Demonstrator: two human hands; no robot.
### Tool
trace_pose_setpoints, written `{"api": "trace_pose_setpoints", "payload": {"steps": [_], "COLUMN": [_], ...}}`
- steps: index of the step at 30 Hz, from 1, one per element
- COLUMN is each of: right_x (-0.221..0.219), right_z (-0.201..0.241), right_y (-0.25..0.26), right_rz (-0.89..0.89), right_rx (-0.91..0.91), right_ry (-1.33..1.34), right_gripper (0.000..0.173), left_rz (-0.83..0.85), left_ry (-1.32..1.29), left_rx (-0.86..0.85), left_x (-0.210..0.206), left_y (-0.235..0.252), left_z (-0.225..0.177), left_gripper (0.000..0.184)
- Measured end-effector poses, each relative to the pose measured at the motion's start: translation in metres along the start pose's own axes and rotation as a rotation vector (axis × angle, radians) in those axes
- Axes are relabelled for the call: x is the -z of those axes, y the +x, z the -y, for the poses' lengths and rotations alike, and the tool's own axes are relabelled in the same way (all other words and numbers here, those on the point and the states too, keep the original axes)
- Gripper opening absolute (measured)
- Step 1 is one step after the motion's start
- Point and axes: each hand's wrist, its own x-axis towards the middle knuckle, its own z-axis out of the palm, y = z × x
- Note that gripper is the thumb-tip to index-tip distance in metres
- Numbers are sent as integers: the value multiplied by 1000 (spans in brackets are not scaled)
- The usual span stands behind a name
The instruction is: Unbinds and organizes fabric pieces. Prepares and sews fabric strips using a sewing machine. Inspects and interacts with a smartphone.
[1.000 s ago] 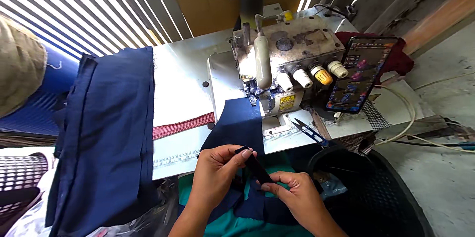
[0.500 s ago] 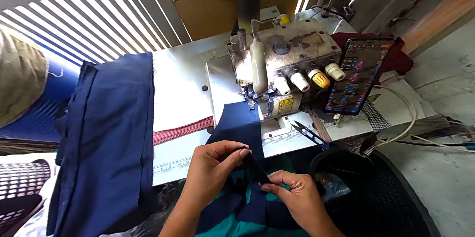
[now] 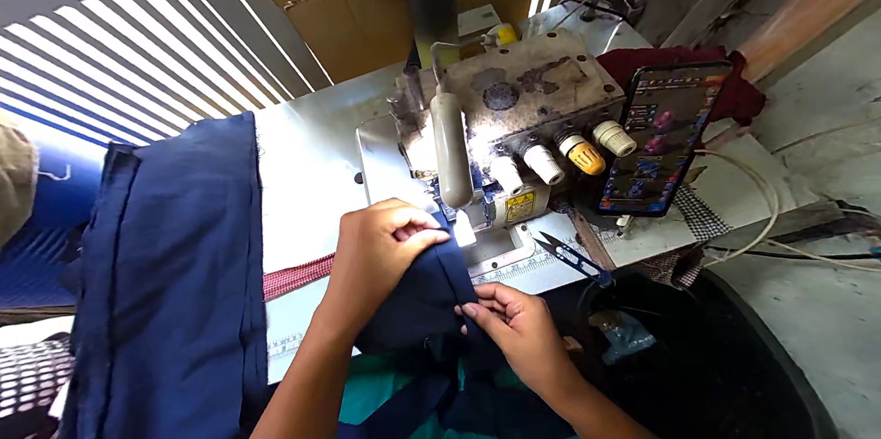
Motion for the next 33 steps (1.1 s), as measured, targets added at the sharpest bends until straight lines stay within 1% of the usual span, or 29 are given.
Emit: {"api": "trace_pose_setpoints", "payload": {"steps": [2,5,9,17,20,23,25,28,30,31,33], "right_x": [6,9,5,3,2,5,9,17,20,20,19], "right_z": [-4,-6,-5,-8,-10,-17,-20,-13,-6,-4,-2], "right_y": [-11,-18,-19,-19,-19,-19,-21,-27,-26,-23,-16], "right_rz": [21,25,-43,-105,-120,-128,-120,5,84,94,73], "right_rx": [1,-11,-7,30,69,185,237,200,164,159,163], "right_ry": [-28,-35,-91,-170,-195,-235,-248,-115,19,57,48], "right_gripper": [16,14,14,18,18,15,16,17,15,13,11], "left_rz": [13,31,-15,-54,-80,-133,-179,-199,-203,-207,-221], "left_ry": [30,80,82,107,108,201,308,403,425,419,399], "left_rx": [13,26,15,26,59,84,43,-30,-39,-42,-31], "left_x": [1,3,2,-2,-4,-11,-23,-39,-44,-46,-48], "left_y": [-16,-24,-16,-14,-13,-23,-41,-63,-64,-60,-51], "left_z": [-3,-9,-9,-10,-14,-20,-30,-41,-40,-37,-32], "left_gripper": [13,19,11,9,6,10,19,31,35,35,34]}}
